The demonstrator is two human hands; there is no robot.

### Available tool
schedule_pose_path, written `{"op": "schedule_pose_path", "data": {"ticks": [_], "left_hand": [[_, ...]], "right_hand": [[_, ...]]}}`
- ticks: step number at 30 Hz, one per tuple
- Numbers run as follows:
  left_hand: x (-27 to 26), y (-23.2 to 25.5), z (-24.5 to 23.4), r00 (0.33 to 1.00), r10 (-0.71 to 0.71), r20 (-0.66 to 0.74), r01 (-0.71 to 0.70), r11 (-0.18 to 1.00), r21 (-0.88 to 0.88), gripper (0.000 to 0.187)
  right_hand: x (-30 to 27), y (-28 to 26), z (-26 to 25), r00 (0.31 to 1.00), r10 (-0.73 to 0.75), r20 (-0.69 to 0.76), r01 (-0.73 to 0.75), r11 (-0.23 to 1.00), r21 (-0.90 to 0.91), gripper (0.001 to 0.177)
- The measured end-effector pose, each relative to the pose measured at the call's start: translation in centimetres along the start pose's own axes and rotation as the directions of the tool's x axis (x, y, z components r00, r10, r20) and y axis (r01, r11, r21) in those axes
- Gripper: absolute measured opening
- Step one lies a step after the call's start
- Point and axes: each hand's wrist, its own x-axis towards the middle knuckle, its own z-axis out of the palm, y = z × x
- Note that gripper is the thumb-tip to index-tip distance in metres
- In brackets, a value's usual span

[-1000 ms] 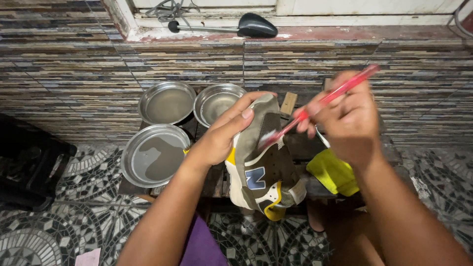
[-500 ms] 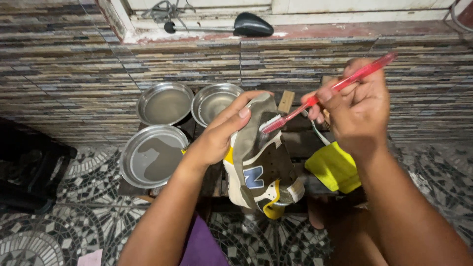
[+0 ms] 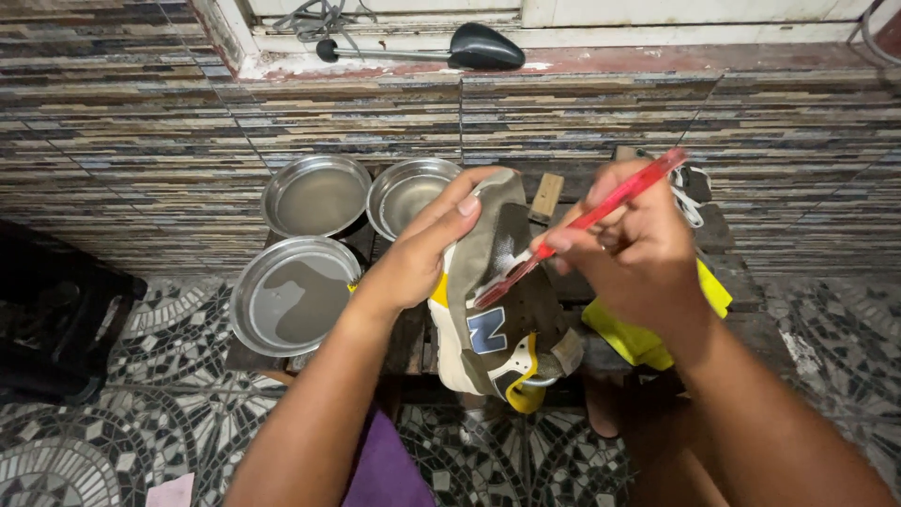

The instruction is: Using a toothbrush to clean the midsole and side details of a sneaker with water or cleaning solution.

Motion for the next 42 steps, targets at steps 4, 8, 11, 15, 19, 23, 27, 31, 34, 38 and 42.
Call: {"op": "schedule_pose_path", "data": {"ticks": [4,8,11,15,19,23,27,31,34,38,42], "left_hand": [[-0.3,-0.2,0.0,1.0,0.03,-0.007,-0.03,0.999,0.037,0.055],[0.1,0.0,-0.1,1.0,-0.014,-0.02,0.014,1.0,0.01,0.054],[0.1,-0.4,-0.2,1.0,-0.022,-0.021,0.022,1.0,0.0,0.054],[0.3,-0.1,-0.1,0.999,-0.022,-0.027,0.025,0.993,0.112,0.056],[0.2,-0.4,-0.3,0.998,-0.05,-0.03,0.051,0.998,0.04,0.058],[0.3,-1.2,-0.2,0.999,-0.032,-0.039,0.033,0.999,0.034,0.054],[0.5,-1.0,-0.2,0.998,-0.059,-0.027,0.061,0.995,0.081,0.056],[0.3,-0.1,0.3,0.995,-0.086,-0.051,0.092,0.988,0.126,0.06],[0.5,-0.7,0.0,1.0,-0.022,0.008,0.022,0.998,0.057,0.056],[0.1,0.0,0.2,0.998,-0.054,-0.031,0.057,0.995,0.087,0.055],[0.4,-0.8,-0.1,1.0,-0.015,-0.001,0.015,0.999,0.037,0.056]], "right_hand": [[0.4,0.8,-2.1,0.995,-0.09,-0.052,0.09,0.996,-0.007,0.034],[-0.3,1.5,-0.3,0.999,0.03,-0.044,-0.027,0.997,0.066,0.039],[0.3,1.2,-1.5,0.998,-0.049,-0.028,0.049,0.999,-0.009,0.034],[0.5,2.7,-1.2,0.994,0.003,-0.106,0.016,0.983,0.185,0.043],[0.0,1.8,-0.6,0.999,0.039,-0.018,-0.039,0.999,-0.004,0.043],[0.6,1.1,-0.4,0.997,-0.061,-0.041,0.059,0.997,-0.044,0.037],[0.7,0.4,0.0,0.988,-0.131,0.085,0.146,0.97,-0.195,0.029],[0.4,0.7,-0.9,0.99,-0.138,-0.01,0.137,0.987,-0.08,0.034],[0.0,1.0,-0.4,0.991,-0.13,0.039,0.133,0.985,-0.106,0.038],[0.2,1.3,-2.3,0.979,-0.202,-0.005,0.194,0.948,-0.253,0.033],[-0.5,0.7,0.7,0.995,-0.095,0.036,0.097,0.992,-0.076,0.037]]}}
